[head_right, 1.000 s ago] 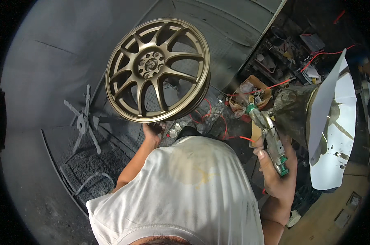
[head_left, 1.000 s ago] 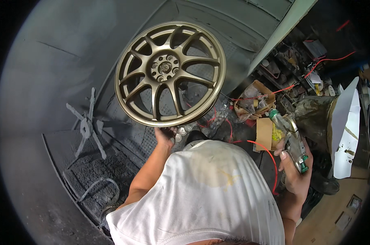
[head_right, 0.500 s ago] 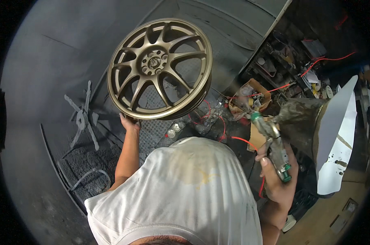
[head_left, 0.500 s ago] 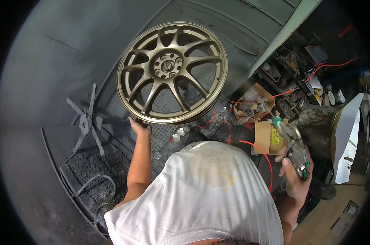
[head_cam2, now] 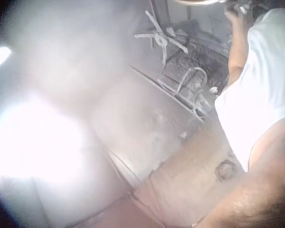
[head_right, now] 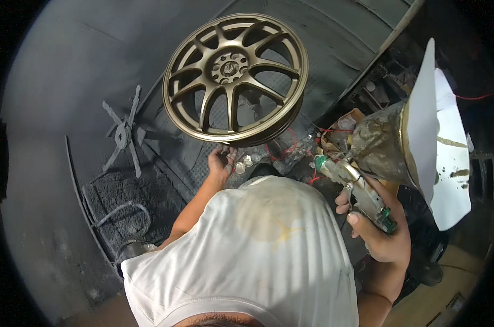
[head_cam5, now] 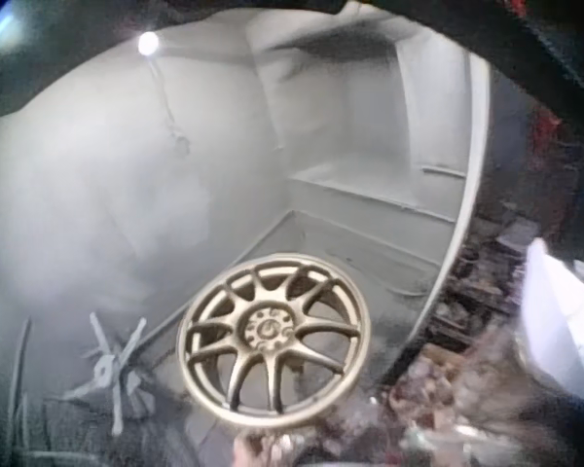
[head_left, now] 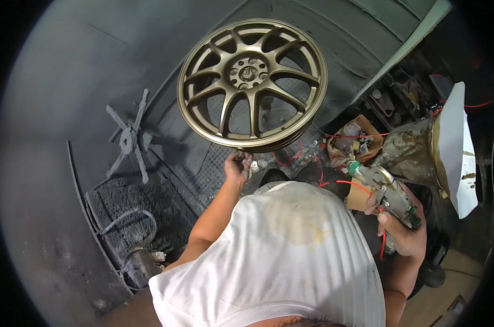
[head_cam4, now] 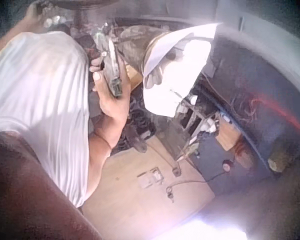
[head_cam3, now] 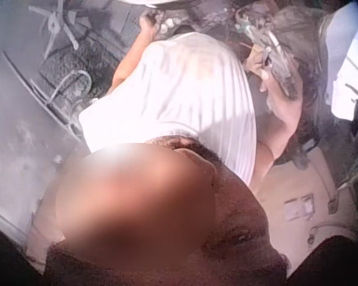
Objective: The person touches and rotates a car wheel rim, mixes paint in containers, and pours it into a spray gun. The person then spray paints the wheel rim using the spray gun while rotating the wheel by hand.
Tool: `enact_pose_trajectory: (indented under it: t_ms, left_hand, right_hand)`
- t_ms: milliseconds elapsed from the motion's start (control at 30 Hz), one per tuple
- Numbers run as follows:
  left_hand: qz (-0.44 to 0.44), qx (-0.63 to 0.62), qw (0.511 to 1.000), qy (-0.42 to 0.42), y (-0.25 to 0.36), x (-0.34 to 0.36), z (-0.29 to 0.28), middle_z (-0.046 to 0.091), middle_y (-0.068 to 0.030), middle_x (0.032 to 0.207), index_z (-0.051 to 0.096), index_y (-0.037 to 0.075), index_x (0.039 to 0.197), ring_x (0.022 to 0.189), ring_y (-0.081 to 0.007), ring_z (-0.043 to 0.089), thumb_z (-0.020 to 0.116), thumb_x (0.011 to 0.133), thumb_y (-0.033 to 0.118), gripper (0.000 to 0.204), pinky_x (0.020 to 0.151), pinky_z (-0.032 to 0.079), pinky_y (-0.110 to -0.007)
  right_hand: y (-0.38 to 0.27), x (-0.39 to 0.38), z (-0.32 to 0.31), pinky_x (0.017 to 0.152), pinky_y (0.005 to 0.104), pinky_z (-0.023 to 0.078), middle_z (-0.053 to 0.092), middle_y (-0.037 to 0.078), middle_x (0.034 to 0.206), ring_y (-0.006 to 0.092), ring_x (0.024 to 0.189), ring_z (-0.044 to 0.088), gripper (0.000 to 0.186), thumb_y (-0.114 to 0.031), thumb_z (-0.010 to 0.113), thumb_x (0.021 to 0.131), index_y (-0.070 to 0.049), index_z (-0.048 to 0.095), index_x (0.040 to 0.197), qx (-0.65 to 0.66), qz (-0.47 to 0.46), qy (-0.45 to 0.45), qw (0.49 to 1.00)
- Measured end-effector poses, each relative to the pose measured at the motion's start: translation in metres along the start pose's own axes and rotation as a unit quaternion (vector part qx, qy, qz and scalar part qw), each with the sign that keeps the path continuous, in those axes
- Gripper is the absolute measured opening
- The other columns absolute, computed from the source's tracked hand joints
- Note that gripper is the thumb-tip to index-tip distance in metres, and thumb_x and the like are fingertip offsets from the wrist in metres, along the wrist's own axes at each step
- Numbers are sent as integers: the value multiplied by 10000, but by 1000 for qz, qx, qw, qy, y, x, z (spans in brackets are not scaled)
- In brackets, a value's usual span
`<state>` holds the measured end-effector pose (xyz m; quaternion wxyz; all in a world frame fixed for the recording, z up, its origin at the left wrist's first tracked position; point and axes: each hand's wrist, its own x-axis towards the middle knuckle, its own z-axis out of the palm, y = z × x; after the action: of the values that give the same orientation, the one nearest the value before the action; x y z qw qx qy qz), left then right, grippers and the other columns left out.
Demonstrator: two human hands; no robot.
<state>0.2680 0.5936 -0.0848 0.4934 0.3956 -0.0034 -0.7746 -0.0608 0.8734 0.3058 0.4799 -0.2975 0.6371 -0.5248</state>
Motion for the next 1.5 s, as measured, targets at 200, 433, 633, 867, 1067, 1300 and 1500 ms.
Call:
enact_pose_trajectory:
  t_ms: [200, 433, 633, 867, 1067, 1300, 1500]
  left_hand:
    - [67, 75, 995, 8, 22, -13, 29, 620, -87, 1118, 553, 51, 1227, 1067, -273, 589, 455, 923, 60, 320, 1097, 446, -458]
    - [62, 120, 990, 28, 44, 20, 25, 631, -61, 1049, 601, 45, 1098, 1013, -245, 609, 491, 859, 1, 267, 1000, 467, -460]
    - [63, 95, 993, 24, 28, 35, 11, 661, -69, 913, 617, 56, 949, 838, -227, 628, 540, 871, 23, 114, 865, 521, -397]
    - [61, 68, 994, 52, -25, 4, 32, 639, -95, 896, 618, 37, 935, 826, -235, 604, 502, 891, 12, 127, 750, 503, -346]
    - [-55, 149, 987, -8, -60, -13, 57, 577, -130, 1263, 565, -1, 1209, 1205, -273, 545, 478, 857, -40, 365, 929, 452, -400]
    - [-45, 202, 976, 74, -22, -3, 53, 667, -142, 907, 633, 28, 1054, 760, -262, 626, 479, 889, -17, 230, 647, 512, -345]
    - [98, 125, 975, 157, 37, 40, 64, 611, -118, 806, 635, -7, 865, 718, -249, 594, 490, 895, 49, 158, 663, 517, -372]
  right_hand:
    - [-17, 28, 5, 566, 214, 461, 681, 59, 981, 115, 820, 640, 699, -275, 776, 843, 73, 540, 1401, -59, -31, -31, 997]
    - [-30, 48, -9, 610, 212, 460, 677, 51, 964, 95, 820, 616, 609, -210, 737, 860, 67, 567, 1376, -76, 5, -146, 986]
    - [-27, 49, 5, 630, 237, 487, 676, 90, 968, 126, 793, 626, 668, -277, 778, 859, 103, 553, 1361, -69, 14, -207, 976]
    - [-20, 46, 24, 602, 240, 476, 670, 79, 941, 129, 785, 630, 655, -258, 743, 867, 71, 546, 1398, -137, -32, -96, 985]
    - [-26, 45, 4, 567, 222, 455, 682, 97, 968, 139, 793, 642, 687, -264, 781, 856, 68, 529, 1403, -102, -34, 2, 994]
    - [-29, 38, -4, 863, 296, 532, 715, 120, 1015, 172, 913, 669, 544, -42, 732, 813, 78, 615, 1331, -12, 48, -98, 994]
    - [-45, 52, 2, 896, 284, 503, 718, 105, 970, 156, 904, 660, 509, -73, 721, 874, 59, 603, 1352, -103, -18, -20, 994]
